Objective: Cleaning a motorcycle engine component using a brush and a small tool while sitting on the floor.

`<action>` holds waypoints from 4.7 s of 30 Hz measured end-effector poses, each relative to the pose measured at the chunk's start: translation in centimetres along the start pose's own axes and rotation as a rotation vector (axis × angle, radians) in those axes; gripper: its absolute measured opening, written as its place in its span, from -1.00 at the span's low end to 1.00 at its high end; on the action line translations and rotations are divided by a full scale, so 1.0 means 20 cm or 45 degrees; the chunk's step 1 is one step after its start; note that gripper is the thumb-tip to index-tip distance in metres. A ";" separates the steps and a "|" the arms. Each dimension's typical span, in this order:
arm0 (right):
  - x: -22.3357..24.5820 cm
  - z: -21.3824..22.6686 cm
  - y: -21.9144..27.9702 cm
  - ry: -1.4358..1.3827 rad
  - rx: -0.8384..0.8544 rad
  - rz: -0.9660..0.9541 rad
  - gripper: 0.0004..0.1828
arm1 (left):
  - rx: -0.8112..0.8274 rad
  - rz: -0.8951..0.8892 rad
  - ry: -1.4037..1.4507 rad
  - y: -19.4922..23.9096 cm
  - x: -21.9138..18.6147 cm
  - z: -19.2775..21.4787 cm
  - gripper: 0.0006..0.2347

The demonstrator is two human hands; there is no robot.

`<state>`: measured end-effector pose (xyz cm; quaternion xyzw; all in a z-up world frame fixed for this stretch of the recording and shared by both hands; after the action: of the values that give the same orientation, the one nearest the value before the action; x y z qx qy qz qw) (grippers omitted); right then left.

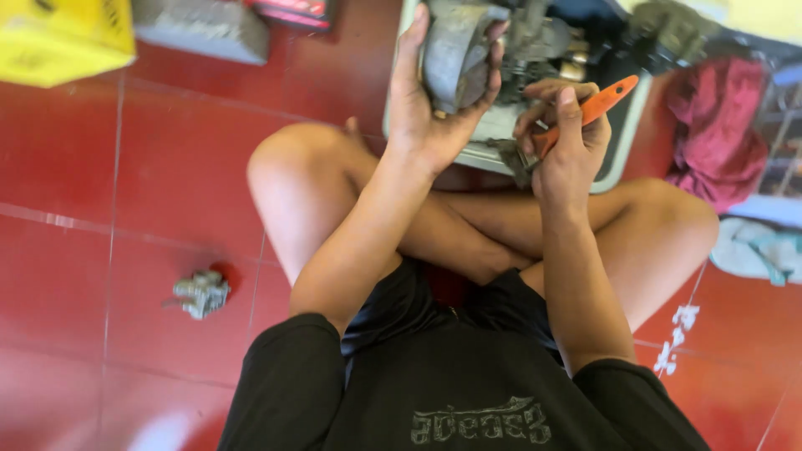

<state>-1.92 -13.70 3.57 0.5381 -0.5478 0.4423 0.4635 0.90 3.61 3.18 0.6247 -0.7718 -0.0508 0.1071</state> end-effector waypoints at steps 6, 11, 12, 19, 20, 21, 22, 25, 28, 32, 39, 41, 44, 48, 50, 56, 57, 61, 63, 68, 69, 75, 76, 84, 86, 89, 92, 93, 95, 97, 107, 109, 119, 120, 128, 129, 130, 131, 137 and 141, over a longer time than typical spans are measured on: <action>0.14 -0.48 0.23 -0.063 0.652 -0.218 -0.73 | 0.247 -0.317 0.096 0.64 -0.32 -0.05 -0.49; 0.11 -0.98 0.46 -0.180 1.094 -0.525 -0.68 | -0.108 -1.040 -0.055 1.41 -0.68 0.23 -0.55; 0.09 -1.06 0.52 -0.263 1.203 -0.583 -0.65 | -0.316 -1.253 -0.128 1.58 -0.72 0.30 -0.59; -0.52 -1.77 1.00 -0.014 1.513 -1.063 -0.74 | -1.291 -1.775 -0.136 2.30 -0.87 1.02 -0.63; -0.58 -1.79 1.06 0.406 1.569 -0.829 -0.73 | -1.438 -1.761 -0.257 2.33 -0.86 1.07 -0.53; -0.63 -1.82 1.12 0.816 1.594 -0.573 -0.71 | -1.585 -1.737 -0.377 2.36 -0.86 1.13 -0.42; -0.73 -1.81 1.12 0.834 1.612 -0.581 -0.71 | -1.599 -1.737 -0.351 2.36 -0.86 1.10 -0.42; -0.86 -1.80 1.11 1.028 1.760 0.268 -0.63 | -1.672 -1.701 -0.571 2.35 -0.89 1.05 -0.39; -0.79 -1.82 1.10 1.045 1.920 0.332 -0.42 | -1.826 -1.756 -0.951 2.33 -0.96 1.04 -0.46; -0.82 -1.84 1.09 1.136 2.042 0.039 -0.29 | -2.207 -1.448 -1.449 2.28 -0.98 1.11 -0.41; -0.91 -1.87 1.10 0.921 2.062 -0.191 -0.39 | -1.968 -1.429 -1.961 2.29 -0.91 1.22 -0.24; -0.89 -1.89 1.10 0.921 2.070 -0.236 -0.38 | -1.874 -1.418 -2.035 2.31 -0.90 1.21 -0.24; -0.87 -1.89 1.11 0.873 2.101 -0.309 -0.37 | -1.790 -1.469 -2.085 2.35 -0.90 1.15 -0.27; -0.90 -1.87 1.09 0.787 2.147 -0.356 -0.30 | -1.827 -1.559 -2.066 2.37 -0.91 1.10 -0.26; -0.89 -1.87 1.10 0.778 2.152 -0.335 -0.28 | -1.835 -1.582 -2.085 2.35 -0.91 1.11 -0.26; -0.90 -1.83 1.10 1.057 1.868 -0.006 -0.44 | -1.925 -1.583 -2.172 2.30 -0.90 1.15 -0.28; -0.92 -1.82 1.08 1.133 1.683 0.141 -0.56 | -1.967 -1.563 -2.176 2.29 -0.90 1.16 -0.28; -0.78 -1.82 1.05 1.000 1.323 -0.019 -0.70 | -1.796 -1.807 -2.094 2.23 -0.84 1.08 -0.35; -0.70 -1.80 1.03 0.533 1.208 -0.288 -0.75 | -1.862 -2.060 -2.078 2.18 -0.79 1.02 -0.43; -0.40 -1.67 0.90 0.029 1.098 -0.186 -0.57 | -1.212 -2.092 -2.056 1.86 -0.71 0.51 -0.53; -0.35 -1.64 0.87 -0.219 1.089 -0.190 -0.50 | -1.107 -2.081 -2.065 1.79 -0.68 0.41 -0.55; 0.11 -1.06 0.30 -0.238 0.531 0.169 -0.37 | -0.245 -1.690 -1.877 1.29 -0.49 -0.13 -0.62; 0.22 -0.92 0.20 -0.236 0.484 0.175 -0.37 | -0.212 -1.648 -1.889 1.19 -0.44 -0.22 -0.62; 0.30 0.28 -0.31 0.046 -0.240 0.178 -0.87 | 0.498 -0.380 -2.603 0.19 -0.05 -0.40 -0.65; 0.21 0.47 -0.34 0.205 -0.228 0.251 -0.85 | 0.448 -0.323 -2.720 -0.08 -0.02 -0.13 -0.61; 0.06 0.63 -0.30 0.355 -0.351 0.176 -0.78 | 0.364 -0.295 -2.887 -0.33 -0.01 0.27 -0.51; 0.04 0.63 -0.28 0.259 -0.465 -0.019 -0.83 | 0.273 -0.242 -3.030 -0.41 -0.02 0.49 -0.41; 0.05 0.61 -0.28 0.173 -0.442 -0.038 -0.85 | 0.238 -0.192 -3.120 -0.42 -0.02 0.53 -0.38; 0.09 0.55 -0.33 0.267 -0.351 0.069 -0.84 | 0.234 -0.213 -3.166 -0.46 -0.03 0.56 -0.39; 0.08 0.50 -0.33 0.367 -0.259 0.144 -0.83 | 0.209 -0.197 -3.205 -0.45 -0.03 0.60 -0.39; -0.01 0.36 -0.31 0.482 -0.101 0.077 -0.86 | 0.131 -0.203 -3.124 -0.43 -0.06 0.58 -0.60; -0.02 0.37 -0.30 0.505 -0.113 0.089 -0.87 | 0.187 -0.216 -3.085 -0.42 -0.05 0.57 -0.58; -0.04 0.40 -0.29 1.204 0.199 0.144 -0.88 | 0.053 -0.394 -3.015 -0.37 -0.08 0.49 -0.64; -0.06 0.40 -0.29 1.468 0.334 0.217 -0.89 | 0.054 -0.444 -2.939 -0.36 -0.08 0.48 -0.66; -0.34 0.44 -0.31 2.183 0.748 -0.012 -0.83 | -0.238 -0.491 -2.345 -0.23 -0.07 0.23 -0.75; -0.35 0.44 -0.31 2.221 0.724 0.018 -0.82 | -0.320 -0.458 -2.185 -0.22 -0.07 0.23 -0.79; -0.37 0.44 -0.31 2.221 0.724 0.013 -0.82 | -0.320 -0.453 -2.186 -0.22 -0.08 0.23 -0.79; -0.38 0.43 -0.31 2.239 0.627 0.163 -0.79 | -0.334 -0.317 -1.715 -0.21 -0.09 0.25 -0.75; -0.25 0.24 -0.27 1.905 0.645 0.407 -0.72 | -0.367 -0.060 -0.675 -0.11 -0.13 0.25 -0.53; -0.39 0.17 -0.22 1.886 1.064 0.246 -0.79 | -0.304 -0.074 -0.572 -0.08 -0.16 0.22 -0.50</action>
<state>2.27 -15.76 -4.75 0.1879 0.0611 0.8830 0.4258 2.07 6.10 -1.77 0.6027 -0.7464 -0.2822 0.0042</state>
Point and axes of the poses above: each hand's wrist, its own y-axis away from the middle knuckle, its own z-axis out of the back of the hand, x = y × z, the point moved 2 cm from there along -y, towards the middle knuckle, and after that the axes turned 10 degrees about y, right-handed, at the moved point
